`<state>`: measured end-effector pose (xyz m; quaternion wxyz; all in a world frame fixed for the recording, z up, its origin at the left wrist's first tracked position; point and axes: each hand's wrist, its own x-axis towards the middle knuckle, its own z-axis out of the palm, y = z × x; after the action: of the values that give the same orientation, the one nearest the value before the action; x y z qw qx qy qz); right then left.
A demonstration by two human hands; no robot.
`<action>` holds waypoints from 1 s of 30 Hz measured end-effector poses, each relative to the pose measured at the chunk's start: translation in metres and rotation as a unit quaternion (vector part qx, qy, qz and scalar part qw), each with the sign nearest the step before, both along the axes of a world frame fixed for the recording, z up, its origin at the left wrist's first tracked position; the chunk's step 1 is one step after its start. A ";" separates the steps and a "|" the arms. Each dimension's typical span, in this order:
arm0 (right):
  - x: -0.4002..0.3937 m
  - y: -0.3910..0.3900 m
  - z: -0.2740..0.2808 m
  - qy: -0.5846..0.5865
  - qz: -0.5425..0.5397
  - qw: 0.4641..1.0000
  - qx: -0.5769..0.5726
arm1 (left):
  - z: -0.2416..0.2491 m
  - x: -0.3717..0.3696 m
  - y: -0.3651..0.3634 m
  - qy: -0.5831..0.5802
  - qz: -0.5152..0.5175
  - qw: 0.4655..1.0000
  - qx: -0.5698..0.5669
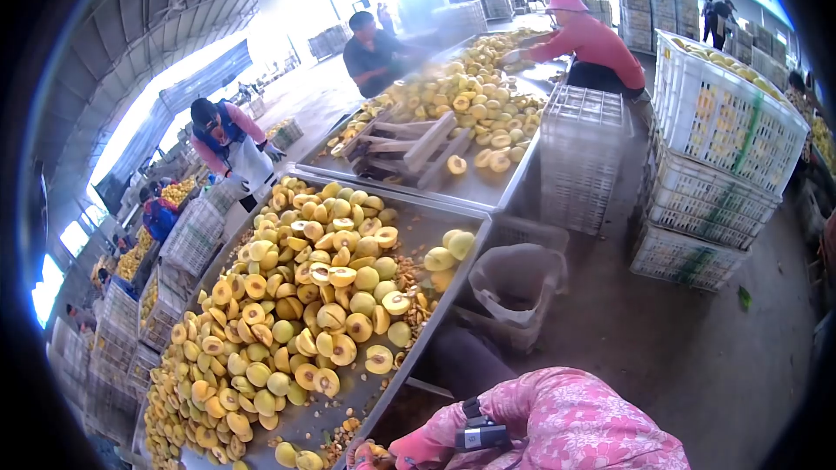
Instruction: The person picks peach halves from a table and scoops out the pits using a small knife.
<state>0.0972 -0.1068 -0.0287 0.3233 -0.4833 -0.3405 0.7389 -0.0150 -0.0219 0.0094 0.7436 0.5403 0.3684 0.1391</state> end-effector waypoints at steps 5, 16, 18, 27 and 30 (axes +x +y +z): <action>-0.008 -0.007 -0.011 -0.020 -0.033 0.998 0.048 | -0.002 0.001 -0.001 -0.011 0.002 1.000 -0.013; -0.015 -0.012 0.016 0.186 -0.084 0.979 -0.005 | -0.024 -0.012 0.008 -0.165 0.080 0.970 -0.160; -0.013 -0.015 0.012 0.249 -0.084 0.965 0.023 | -0.036 -0.003 0.014 -0.268 0.179 0.915 -0.243; -0.022 -0.014 -0.055 -0.424 0.116 0.894 0.089 | 0.010 -0.148 0.114 0.170 0.228 0.872 0.399; -0.019 -0.012 -0.052 -0.445 0.158 0.874 0.116 | 0.014 -0.152 0.134 0.244 0.173 0.822 0.485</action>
<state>0.0778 -0.1191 -0.0810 0.0706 -0.6597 -0.6035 0.4423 -0.1668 0.1117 0.0232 0.2351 0.7751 0.5102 0.2892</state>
